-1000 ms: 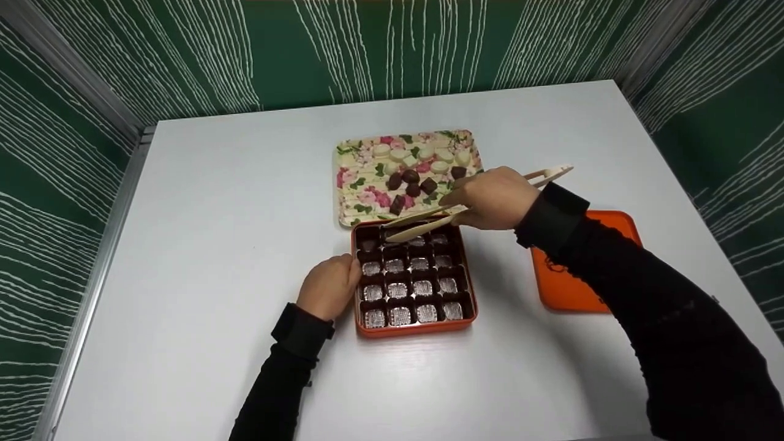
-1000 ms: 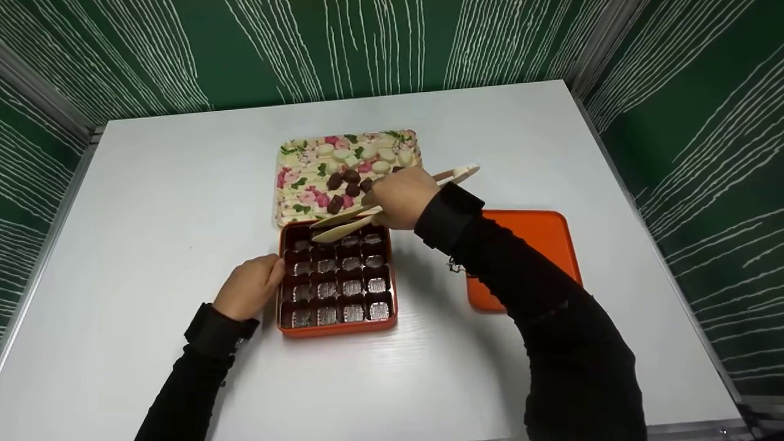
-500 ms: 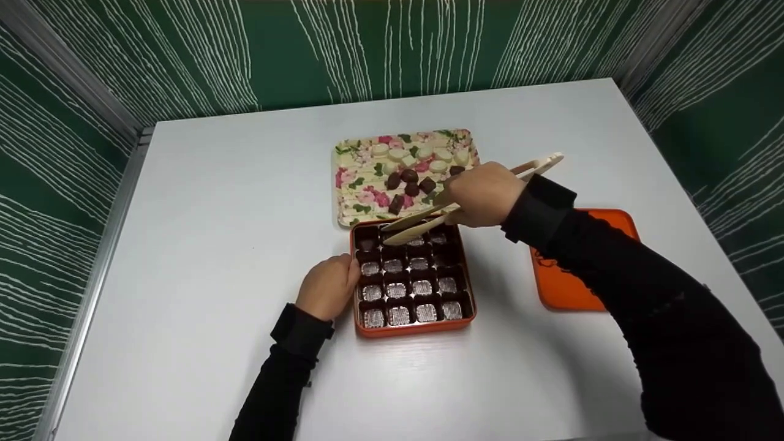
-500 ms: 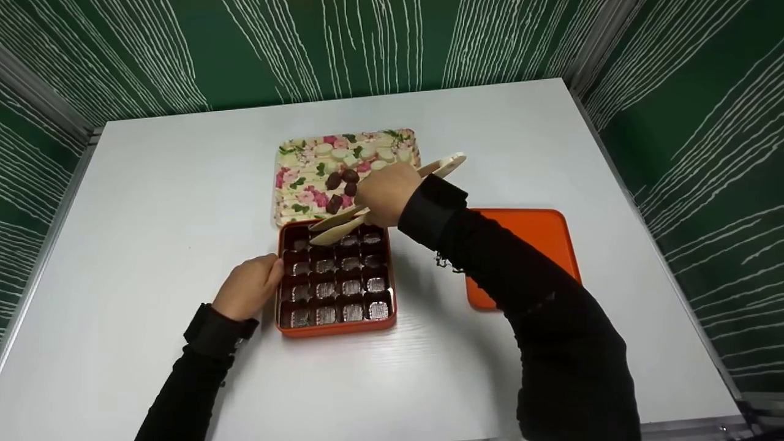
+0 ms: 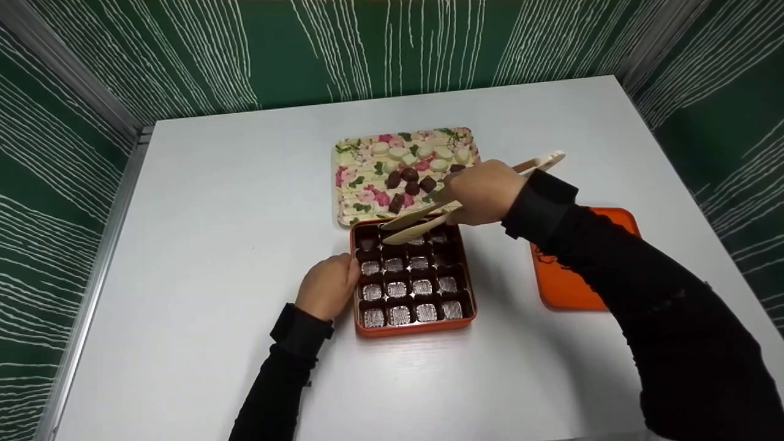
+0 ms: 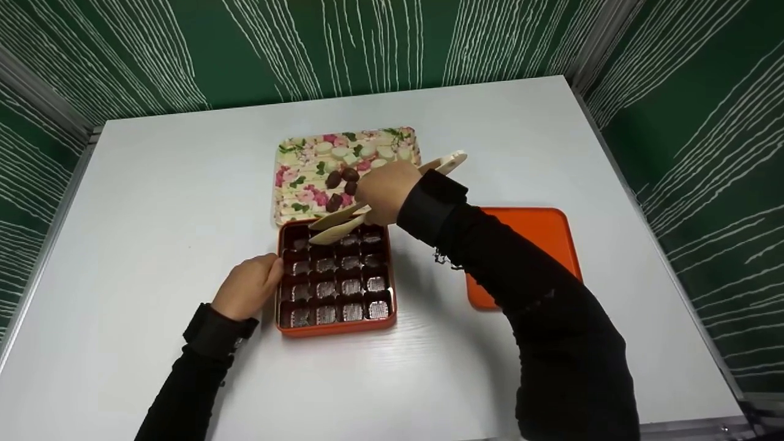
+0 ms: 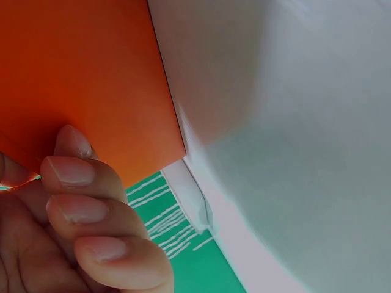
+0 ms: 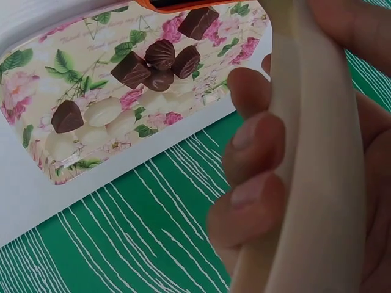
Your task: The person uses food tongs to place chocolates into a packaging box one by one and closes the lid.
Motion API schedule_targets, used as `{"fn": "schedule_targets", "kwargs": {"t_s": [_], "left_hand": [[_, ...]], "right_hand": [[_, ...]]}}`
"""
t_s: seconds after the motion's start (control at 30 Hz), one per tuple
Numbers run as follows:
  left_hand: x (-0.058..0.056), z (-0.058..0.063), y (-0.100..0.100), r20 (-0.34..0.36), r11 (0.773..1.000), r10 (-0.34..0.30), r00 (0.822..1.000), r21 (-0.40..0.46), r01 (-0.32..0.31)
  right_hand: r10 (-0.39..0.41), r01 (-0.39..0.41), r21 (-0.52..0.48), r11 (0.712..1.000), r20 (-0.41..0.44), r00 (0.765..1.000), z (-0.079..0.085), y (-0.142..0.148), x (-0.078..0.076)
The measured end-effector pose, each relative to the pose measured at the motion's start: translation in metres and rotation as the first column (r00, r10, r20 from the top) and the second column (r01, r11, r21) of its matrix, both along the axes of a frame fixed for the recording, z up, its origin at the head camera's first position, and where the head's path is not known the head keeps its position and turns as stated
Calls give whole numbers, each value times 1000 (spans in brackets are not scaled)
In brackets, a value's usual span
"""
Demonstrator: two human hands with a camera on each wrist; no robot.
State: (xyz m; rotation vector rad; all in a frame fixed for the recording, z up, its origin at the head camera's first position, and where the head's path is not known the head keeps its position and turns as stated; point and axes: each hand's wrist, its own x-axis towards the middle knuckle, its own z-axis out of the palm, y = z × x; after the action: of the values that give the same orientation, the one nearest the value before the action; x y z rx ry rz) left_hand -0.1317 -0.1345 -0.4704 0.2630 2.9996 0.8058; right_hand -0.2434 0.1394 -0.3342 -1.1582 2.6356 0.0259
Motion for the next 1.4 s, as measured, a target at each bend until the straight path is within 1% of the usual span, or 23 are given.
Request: {"fn": "schedule_targets", "kwargs": {"t_s": [0.1, 0.27, 0.37, 0.43, 0.5, 0.6, 0.67, 0.73, 0.8, 0.87, 0.97, 1.07, 1.17, 1.27, 1.4], "left_hand": [[0, 1, 0, 0, 1000, 0, 1000, -1, 0], [0, 1, 0, 3, 1000, 2, 1000, -5, -2], [0, 0, 0, -1, 1000, -2, 1000, -3, 2], [1, 0, 0, -4, 1000, -2, 1000, 3, 2], [1, 0, 0, -2, 1000, -1, 1000, 9, 1], [1, -1, 0, 2, 1000, 3, 1000, 14, -3], [0, -1, 0, 2, 1000, 3, 1000, 12, -3], [0, -1, 1, 0, 1000, 2, 1000, 12, -2], [0, 0, 1, -1, 1000, 1, 1000, 11, -1], [0, 0, 0, 0, 1000, -1, 1000, 10, 1], [0, 0, 0, 2, 1000, -2, 1000, 9, 2], [0, 0, 0, -1, 1000, -1, 1000, 8, 1], [1, 0, 0, -9, 1000, 2, 1000, 10, -2], [1, 0, 0, -15, 1000, 3, 1000, 12, -3], [1, 0, 0, -17, 1000, -5, 1000, 17, 5]], "right_hand": [[16, -16, 7, 1000, 5, 1000, 3, -3, 0], [9, -10, 23, 1000, 19, 1000, 4, -5, -2], [-4, 4, -3, 1000, 46, 999, 2, 0, -6], [-4, 7, -50, 999, 53, 999, -1, 6, -9], [-21, 25, -123, 992, 30, 999, -3, 14, -13], [-78, 64, -230, 971, -50, 996, -9, 29, -20], [-141, 110, -267, 957, -98, 985, -14, 38, -23], [-200, 163, -259, 952, -123, 972, -21, 46, -25], [-251, 219, -227, 949, -120, 961, -30, 51, -27], [-298, 276, -190, 942, -102, 949, -39, 55, -27], [-353, 337, -173, 925, -68, 933, -54, 58, -25], [-384, 370, -181, 911, -52, 922, -65, 58, -21], [-396, 383, -181, 906, -42, 917, -71, 58, -17], [-408, 398, -171, 901, -30, 912, -73, 59, -17], [-420, 411, -156, 898, -25, 907, -74, 62, -20]]}}
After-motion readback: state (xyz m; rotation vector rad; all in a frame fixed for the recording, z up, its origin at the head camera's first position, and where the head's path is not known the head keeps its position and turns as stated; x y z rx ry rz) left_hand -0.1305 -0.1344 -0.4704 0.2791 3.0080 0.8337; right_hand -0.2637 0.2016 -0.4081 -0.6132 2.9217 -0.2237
